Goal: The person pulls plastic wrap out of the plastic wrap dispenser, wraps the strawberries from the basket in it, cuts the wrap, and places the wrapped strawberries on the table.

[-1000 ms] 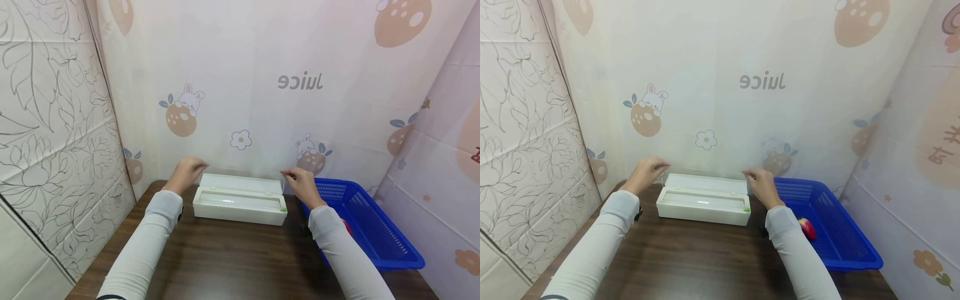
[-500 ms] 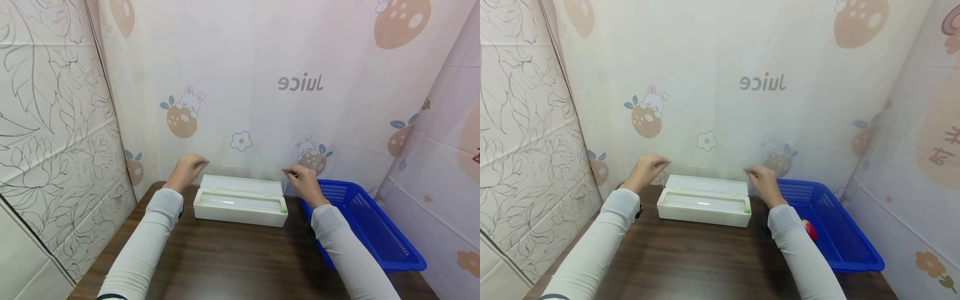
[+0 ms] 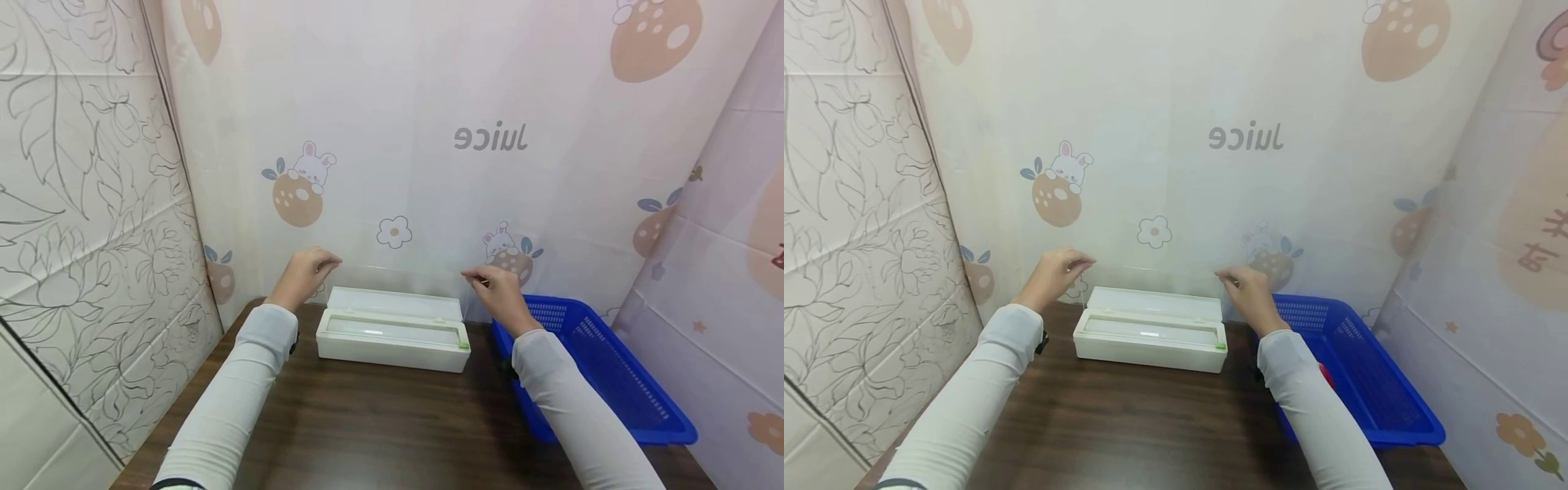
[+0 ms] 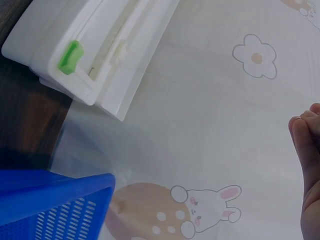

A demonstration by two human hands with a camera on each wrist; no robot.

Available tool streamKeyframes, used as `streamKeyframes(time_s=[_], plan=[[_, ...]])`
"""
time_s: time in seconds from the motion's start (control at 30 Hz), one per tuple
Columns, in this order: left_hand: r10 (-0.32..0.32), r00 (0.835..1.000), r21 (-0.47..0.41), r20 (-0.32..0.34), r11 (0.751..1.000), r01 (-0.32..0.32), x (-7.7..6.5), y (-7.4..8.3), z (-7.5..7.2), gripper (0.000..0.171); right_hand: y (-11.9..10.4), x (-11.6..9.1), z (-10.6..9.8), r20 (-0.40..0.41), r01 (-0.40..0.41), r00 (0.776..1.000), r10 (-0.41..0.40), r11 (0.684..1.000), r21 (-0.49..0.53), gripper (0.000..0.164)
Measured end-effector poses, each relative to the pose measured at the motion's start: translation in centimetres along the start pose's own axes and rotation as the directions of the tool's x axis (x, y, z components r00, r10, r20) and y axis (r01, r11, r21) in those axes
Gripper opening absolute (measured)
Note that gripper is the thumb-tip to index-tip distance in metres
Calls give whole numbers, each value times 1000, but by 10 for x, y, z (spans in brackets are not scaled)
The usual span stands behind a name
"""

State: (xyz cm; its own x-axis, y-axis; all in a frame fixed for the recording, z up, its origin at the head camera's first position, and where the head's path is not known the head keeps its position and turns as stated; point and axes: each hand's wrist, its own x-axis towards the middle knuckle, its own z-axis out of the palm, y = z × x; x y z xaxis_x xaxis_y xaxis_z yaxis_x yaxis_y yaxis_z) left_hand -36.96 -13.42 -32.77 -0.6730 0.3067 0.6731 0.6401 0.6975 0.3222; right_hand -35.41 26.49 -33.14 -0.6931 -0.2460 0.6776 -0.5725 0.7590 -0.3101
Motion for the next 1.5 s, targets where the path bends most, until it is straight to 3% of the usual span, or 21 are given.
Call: streamKeyframes(time_s=[0.4,0.87,1.23,1.5], plan=[[36,999,6,-14,999,-36,8,1,-9,12,-5,5,-8,-15,48,999,-48,999,-14,17],[31,999,-3,-9,999,-31,14,6,-17,13,-10,9,-13,-37,58,998,-59,998,-16,16],[67,997,-3,-38,998,-67,18,6,-19,13,-13,13,-16,-56,62,996,-64,998,-28,16],[41,999,0,-26,999,-41,20,10,-23,14,-14,16,-18,-68,73,995,-76,997,-36,16]])
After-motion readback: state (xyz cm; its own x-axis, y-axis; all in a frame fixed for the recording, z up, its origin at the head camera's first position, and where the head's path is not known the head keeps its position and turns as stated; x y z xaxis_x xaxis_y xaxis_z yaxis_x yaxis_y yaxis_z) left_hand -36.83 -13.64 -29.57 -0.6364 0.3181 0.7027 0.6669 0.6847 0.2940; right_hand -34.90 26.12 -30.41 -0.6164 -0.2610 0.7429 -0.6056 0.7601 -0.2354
